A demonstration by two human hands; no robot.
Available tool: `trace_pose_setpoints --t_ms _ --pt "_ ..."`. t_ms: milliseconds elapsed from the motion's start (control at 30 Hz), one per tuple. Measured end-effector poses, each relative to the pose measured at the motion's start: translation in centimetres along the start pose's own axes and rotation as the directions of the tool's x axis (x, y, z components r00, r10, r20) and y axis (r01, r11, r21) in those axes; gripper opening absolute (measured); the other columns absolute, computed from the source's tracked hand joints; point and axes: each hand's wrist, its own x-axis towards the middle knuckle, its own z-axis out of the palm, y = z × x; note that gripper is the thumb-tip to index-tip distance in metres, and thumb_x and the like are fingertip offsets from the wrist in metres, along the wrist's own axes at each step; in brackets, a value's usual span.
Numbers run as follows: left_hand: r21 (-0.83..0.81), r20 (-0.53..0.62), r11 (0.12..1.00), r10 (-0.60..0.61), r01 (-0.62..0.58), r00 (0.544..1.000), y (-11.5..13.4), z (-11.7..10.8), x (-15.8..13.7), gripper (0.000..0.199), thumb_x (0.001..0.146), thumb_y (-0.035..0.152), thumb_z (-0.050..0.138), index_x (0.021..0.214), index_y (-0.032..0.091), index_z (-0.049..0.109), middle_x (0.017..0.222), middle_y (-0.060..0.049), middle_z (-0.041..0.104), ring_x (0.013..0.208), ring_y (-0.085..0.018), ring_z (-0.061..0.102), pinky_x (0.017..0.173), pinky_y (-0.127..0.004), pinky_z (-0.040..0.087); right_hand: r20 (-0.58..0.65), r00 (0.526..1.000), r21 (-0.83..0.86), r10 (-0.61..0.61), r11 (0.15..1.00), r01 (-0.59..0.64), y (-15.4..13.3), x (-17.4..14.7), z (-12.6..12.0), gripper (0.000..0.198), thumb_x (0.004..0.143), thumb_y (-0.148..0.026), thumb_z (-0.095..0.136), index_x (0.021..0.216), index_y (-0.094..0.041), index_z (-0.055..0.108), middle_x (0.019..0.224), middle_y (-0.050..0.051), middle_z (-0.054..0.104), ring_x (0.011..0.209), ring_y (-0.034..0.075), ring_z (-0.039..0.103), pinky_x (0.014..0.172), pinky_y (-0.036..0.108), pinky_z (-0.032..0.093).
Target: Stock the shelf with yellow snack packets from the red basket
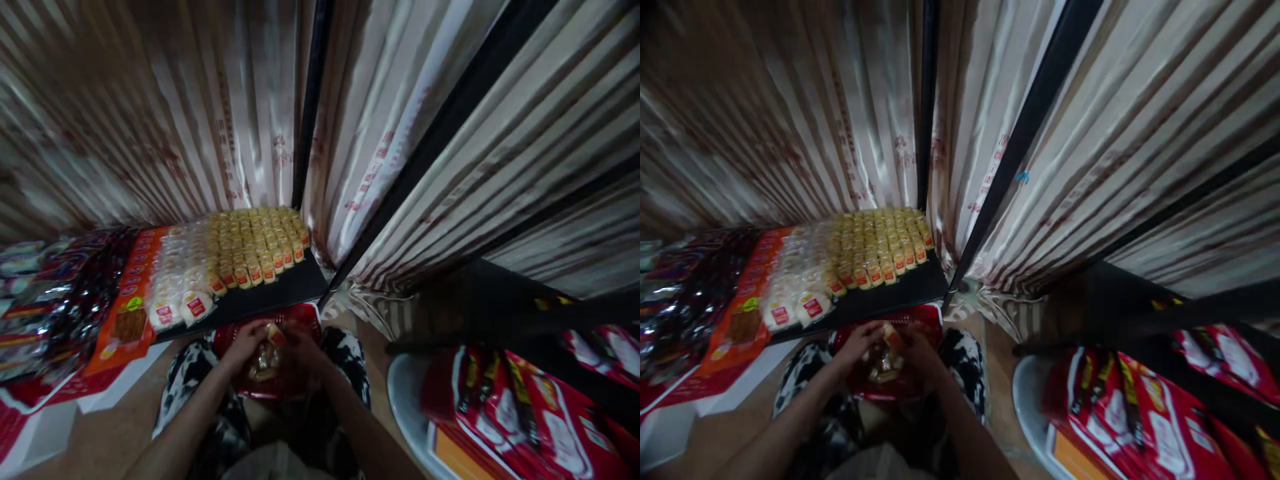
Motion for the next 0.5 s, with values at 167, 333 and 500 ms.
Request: trace_pose_setpoints --t_ms 167,333,500 --pt "-0.066 -0.014 0.993 0.098 -0.099 0.995 1.8 0.0 -1.1 0.047 0.071 0.036 0.06 0.11 0.011 0.059 0.098 -0.008 0.068 0.081 -0.017 0.061 0.066 -0.024 0.046 -0.007 1.0 0.165 -0.007 0.986 0.008 -2.5 -1.2 -0.4 0.044 0.058 -0.036 0.075 0.098 -0.02 0.066 0.091 0.002 0.069 0.082 0.019 0.064 0.078 0.033 0.049" --pt "-0.143 -0.04 0.987 0.069 -0.074 0.997 2.3 0.4 -2.5 0.055 0.068 0.023 0.06 0.121 0.014 0.049 0.099 -0.006 0.067 0.08 -0.014 0.063 0.066 -0.022 0.047 -0.253 0.967 0.23 0.019 0.972 0.041 -3.4 -1.4 -0.6 0.054 0.052 -0.037 0.077 0.101 -0.019 0.063 0.085 0.001 0.065 0.075 0.018 0.064 0.073 0.034 0.051" --pt "-0.154 0.101 0.987 -0.017 0.033 0.995 1.8 1.9 -4.4 0.05 0.065 0.02 0.063 0.114 0.017 0.055 0.092 -0.003 0.069 0.071 -0.013 0.064 0.059 -0.02 0.045 -0.369 0.928 0.203 -0.039 0.972 0.122 -3.4 -1.0 -0.6 0.055 0.051 -0.046 0.078 0.095 -0.018 0.063 0.084 0.004 0.065 0.079 0.021 0.064 0.078 0.038 0.051"
